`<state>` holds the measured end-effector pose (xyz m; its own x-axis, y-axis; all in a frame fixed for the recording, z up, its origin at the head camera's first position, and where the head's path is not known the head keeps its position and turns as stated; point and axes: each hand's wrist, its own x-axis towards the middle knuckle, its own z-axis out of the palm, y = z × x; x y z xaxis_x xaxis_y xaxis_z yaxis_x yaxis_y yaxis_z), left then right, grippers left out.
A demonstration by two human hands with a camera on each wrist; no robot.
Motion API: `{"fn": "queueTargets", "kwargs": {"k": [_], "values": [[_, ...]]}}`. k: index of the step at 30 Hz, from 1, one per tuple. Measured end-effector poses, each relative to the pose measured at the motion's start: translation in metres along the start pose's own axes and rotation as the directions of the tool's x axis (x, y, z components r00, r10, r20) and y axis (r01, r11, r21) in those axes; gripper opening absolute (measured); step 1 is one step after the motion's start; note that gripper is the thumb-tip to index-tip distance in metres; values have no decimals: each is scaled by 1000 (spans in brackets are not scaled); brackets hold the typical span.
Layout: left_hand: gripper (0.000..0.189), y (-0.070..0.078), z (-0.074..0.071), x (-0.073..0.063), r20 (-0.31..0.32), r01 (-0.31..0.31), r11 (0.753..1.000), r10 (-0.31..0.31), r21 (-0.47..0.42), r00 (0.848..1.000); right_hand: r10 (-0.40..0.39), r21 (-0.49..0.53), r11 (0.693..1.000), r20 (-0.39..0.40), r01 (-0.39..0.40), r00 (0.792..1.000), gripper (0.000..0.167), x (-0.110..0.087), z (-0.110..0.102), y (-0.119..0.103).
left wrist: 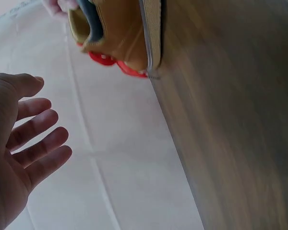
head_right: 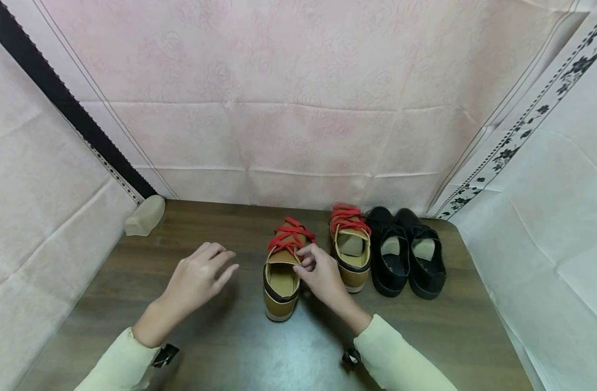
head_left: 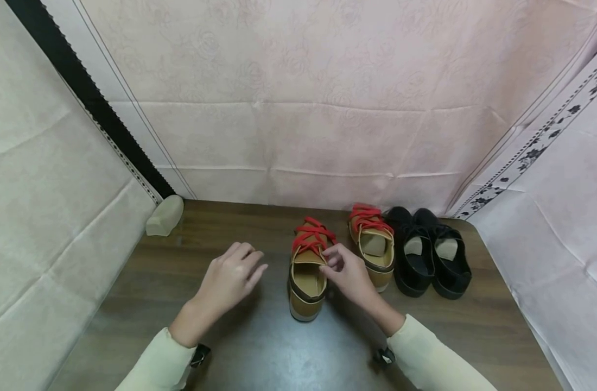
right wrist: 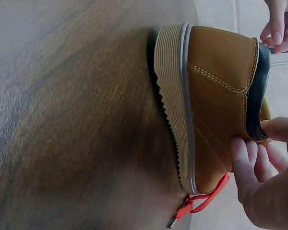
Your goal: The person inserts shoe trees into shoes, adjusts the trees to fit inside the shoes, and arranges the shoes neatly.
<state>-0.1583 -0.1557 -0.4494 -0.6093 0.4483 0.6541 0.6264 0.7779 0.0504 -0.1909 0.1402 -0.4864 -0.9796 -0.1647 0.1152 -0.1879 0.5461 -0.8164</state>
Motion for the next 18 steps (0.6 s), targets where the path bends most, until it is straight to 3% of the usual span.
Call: {"fn": "queueTargets", "kwargs": {"k": [7,18], "values": [[21,-16,-8,-4,13,56,998,-56,16,998,11,13,1000,1,-11,1000,27,0,-1,4],[23,-38,-14,-12,-26,146,989,-146,18,989,-3,-11,1000,4,3,1000,24,-4,-2,4]]}}
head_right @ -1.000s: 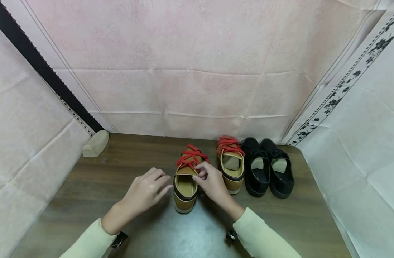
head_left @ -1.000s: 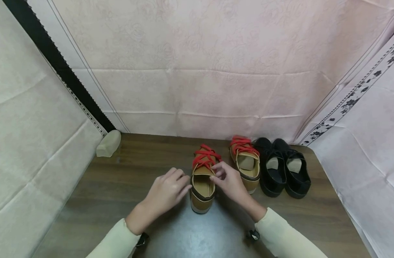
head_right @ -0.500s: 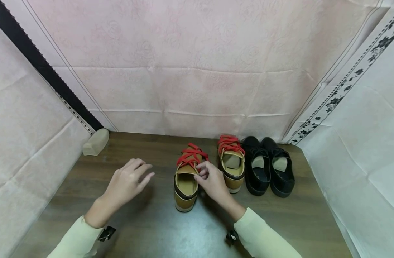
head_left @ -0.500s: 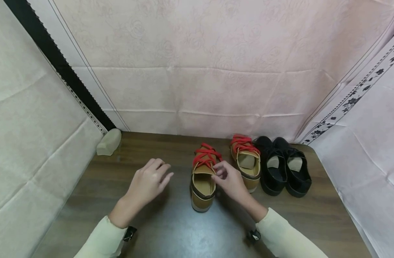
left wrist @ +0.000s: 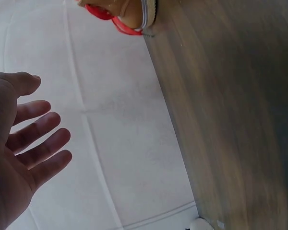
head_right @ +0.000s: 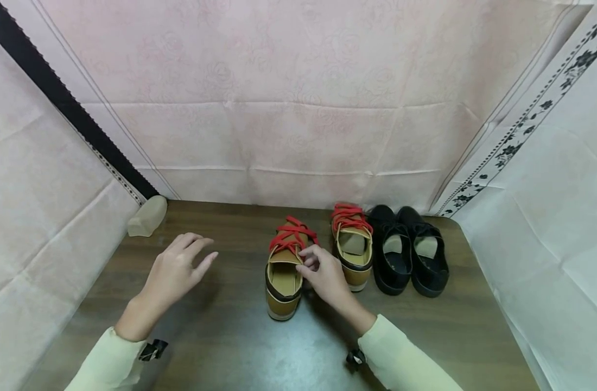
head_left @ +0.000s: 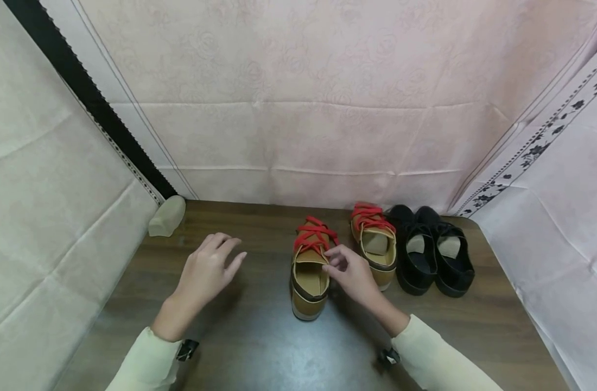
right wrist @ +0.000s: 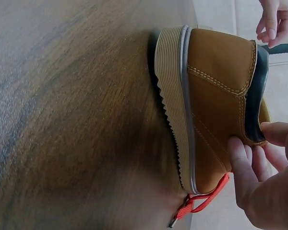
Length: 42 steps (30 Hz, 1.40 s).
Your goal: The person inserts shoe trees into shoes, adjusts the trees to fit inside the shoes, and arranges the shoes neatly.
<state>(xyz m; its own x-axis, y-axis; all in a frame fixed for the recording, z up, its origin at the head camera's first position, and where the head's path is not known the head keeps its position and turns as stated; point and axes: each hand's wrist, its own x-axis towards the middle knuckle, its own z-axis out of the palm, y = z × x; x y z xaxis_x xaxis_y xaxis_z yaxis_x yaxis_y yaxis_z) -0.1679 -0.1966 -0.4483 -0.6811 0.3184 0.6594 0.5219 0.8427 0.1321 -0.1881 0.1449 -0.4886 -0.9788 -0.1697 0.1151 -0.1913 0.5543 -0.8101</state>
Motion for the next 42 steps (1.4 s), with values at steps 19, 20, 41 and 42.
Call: {"fn": "queueTargets", "kwargs": {"k": [19,20,41,42], "values": [[26,-27,-6,-8,-25,93,995,-93,29,995,-59,40,997,-33,61,998,27,-3,2,3],[26,-28,-6,-8,-25,97,995,-97,30,995,-64,39,997,-35,66,997,28,-3,2,3],[28,-68,1,-28,-47,235,972,-234,25,971,-129,32,991,-58,131,990,26,-4,7,5],[29,-71,3,-31,-55,242,970,-241,21,969,-128,34,991,-56,130,990,26,-4,7,5]]}}
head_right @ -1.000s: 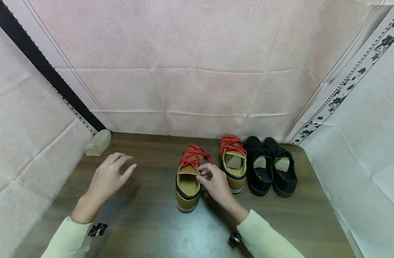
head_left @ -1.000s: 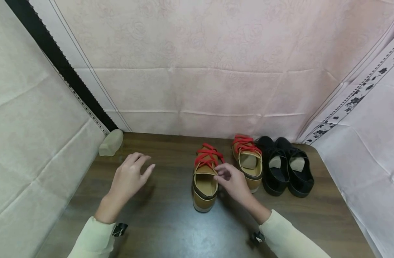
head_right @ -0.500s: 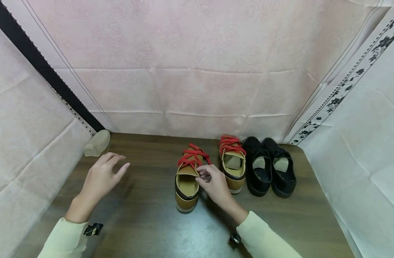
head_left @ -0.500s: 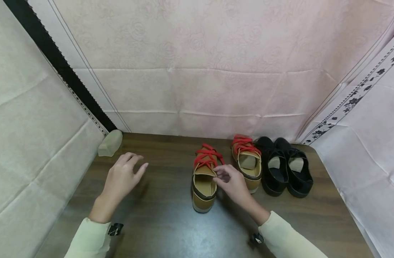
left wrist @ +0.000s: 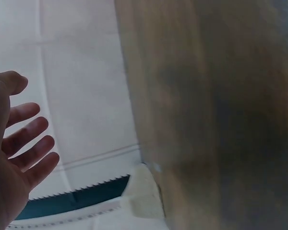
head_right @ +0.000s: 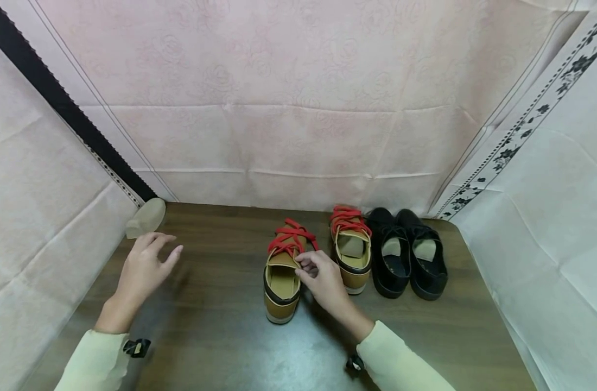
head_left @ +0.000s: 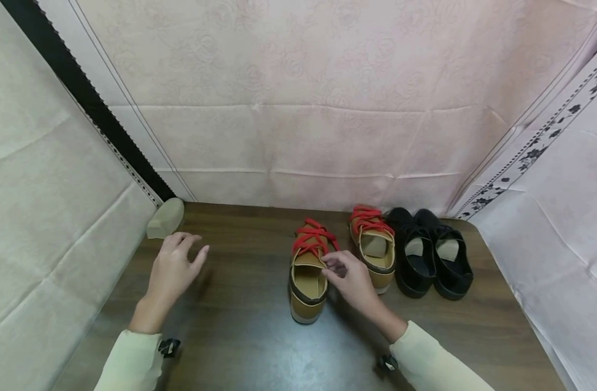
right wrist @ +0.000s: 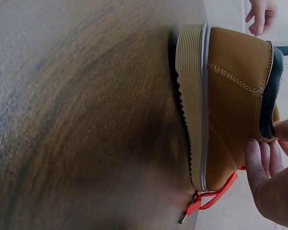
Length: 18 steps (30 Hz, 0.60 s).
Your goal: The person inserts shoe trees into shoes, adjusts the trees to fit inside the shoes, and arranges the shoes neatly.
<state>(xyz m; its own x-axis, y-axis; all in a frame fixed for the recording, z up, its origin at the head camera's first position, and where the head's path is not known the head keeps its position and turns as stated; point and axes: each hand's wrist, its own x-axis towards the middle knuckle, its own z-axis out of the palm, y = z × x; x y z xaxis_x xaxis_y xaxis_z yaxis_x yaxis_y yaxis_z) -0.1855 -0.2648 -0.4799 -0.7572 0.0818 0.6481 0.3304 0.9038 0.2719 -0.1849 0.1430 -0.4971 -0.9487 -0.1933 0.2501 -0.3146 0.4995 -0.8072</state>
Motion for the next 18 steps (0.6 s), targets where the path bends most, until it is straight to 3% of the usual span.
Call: {"fn": "queueTargets", "kwargs": {"k": [7,14,18], "values": [[36,-16,3,-4,-36,50,999,-50,-10,998,2,6,1000,1,-2,1000,26,0,0,0],[46,-32,1,3,-21,150,989,-150,1,989,1,2,1000,3,-1,1000,25,0,0,0],[49,-46,1,9,-9,169,986,-169,3,986,-4,2,1000,3,4,1000,25,1,-1,0]]}}
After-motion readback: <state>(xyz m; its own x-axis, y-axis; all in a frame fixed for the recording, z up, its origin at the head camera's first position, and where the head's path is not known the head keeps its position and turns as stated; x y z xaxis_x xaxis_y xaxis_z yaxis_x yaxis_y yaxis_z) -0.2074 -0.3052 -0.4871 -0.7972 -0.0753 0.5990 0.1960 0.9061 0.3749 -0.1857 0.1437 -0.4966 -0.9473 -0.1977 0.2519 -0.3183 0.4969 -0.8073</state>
